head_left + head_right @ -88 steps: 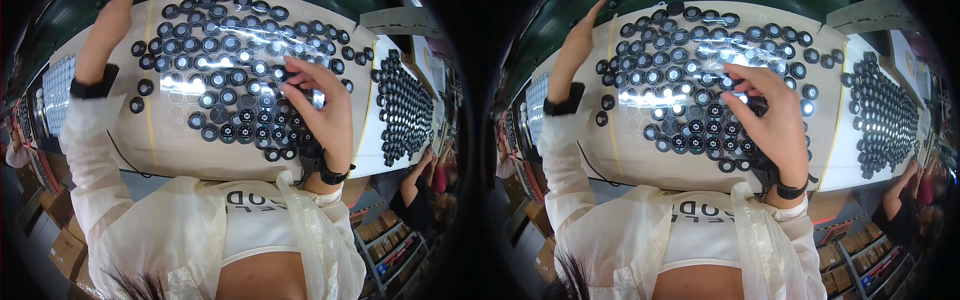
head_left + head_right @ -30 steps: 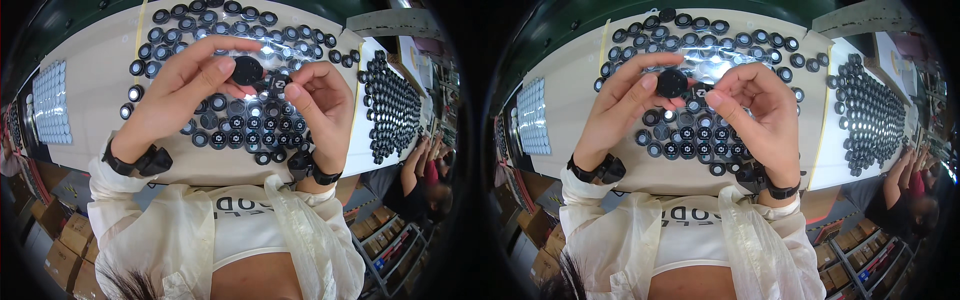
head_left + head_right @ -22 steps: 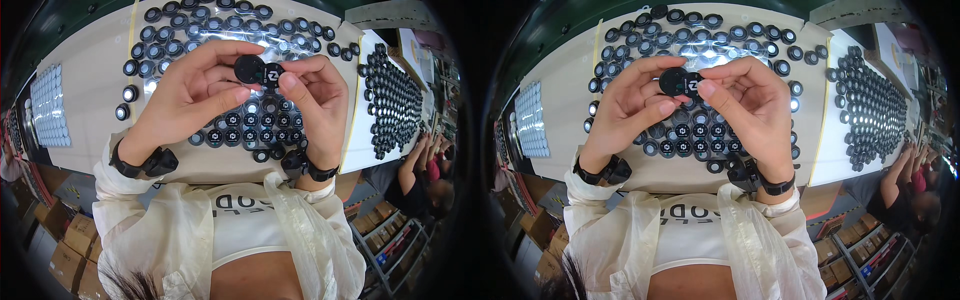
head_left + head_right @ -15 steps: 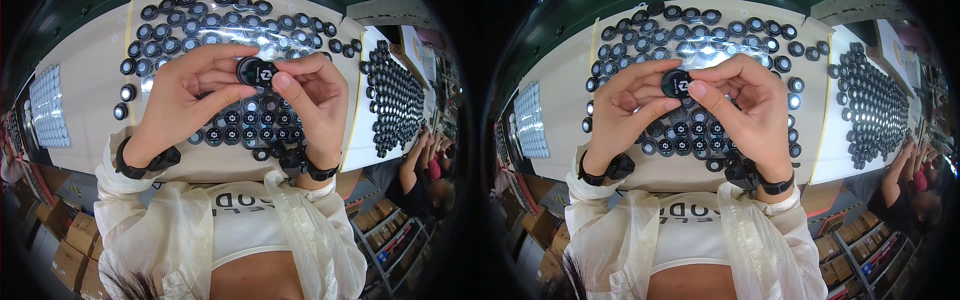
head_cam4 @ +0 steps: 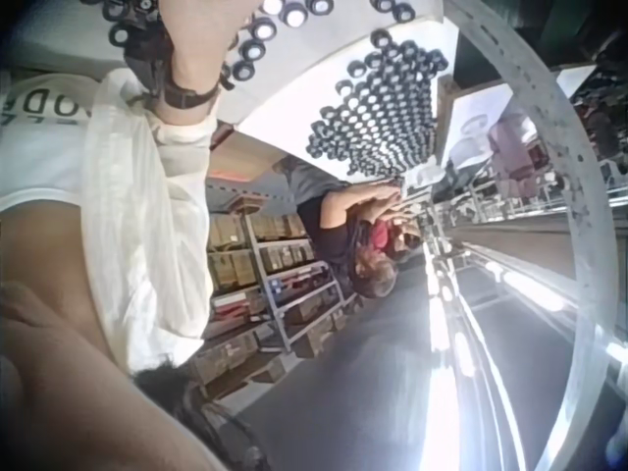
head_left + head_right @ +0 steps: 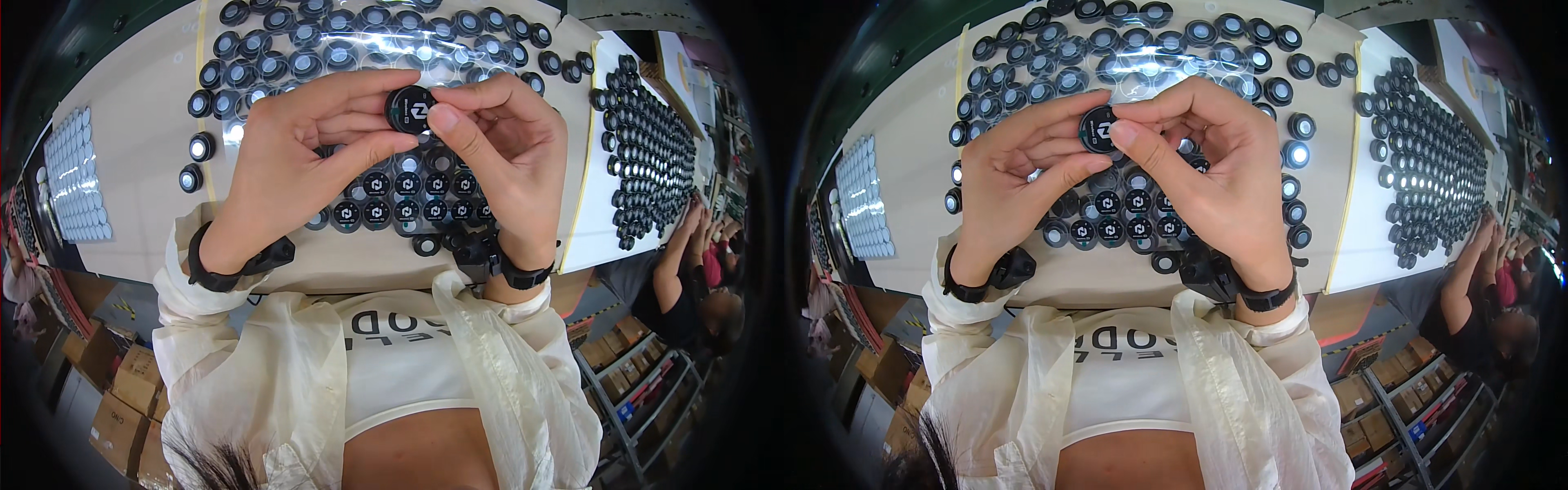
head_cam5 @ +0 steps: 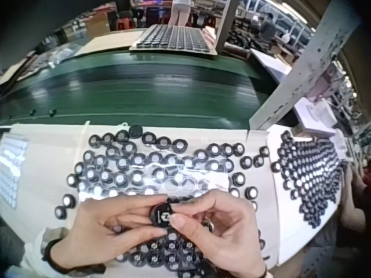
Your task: Manually assembling or inspecting small circular black components on a production line.
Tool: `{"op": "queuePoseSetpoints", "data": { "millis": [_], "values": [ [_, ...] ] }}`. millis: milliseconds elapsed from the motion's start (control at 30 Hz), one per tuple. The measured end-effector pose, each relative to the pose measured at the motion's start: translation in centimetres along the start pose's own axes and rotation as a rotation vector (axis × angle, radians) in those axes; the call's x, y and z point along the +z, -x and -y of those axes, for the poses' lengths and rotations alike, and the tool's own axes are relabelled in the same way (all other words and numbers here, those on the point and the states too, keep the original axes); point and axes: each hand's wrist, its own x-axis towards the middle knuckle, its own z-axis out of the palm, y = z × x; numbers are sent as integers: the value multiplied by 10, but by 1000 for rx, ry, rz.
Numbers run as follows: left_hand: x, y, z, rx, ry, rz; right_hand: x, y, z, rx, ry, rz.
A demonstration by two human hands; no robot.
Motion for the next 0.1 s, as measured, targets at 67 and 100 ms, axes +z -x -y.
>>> {"op": "queuePoseSetpoints", "data": {
  "millis": [67,100],
  "values": [
    [0,0,1,-5,-14,-6,0,0,-1,-29,74,2],
    [0,0,1,-3,-27,-4,-1,0,-3,-57,111,4]
  ]
}}
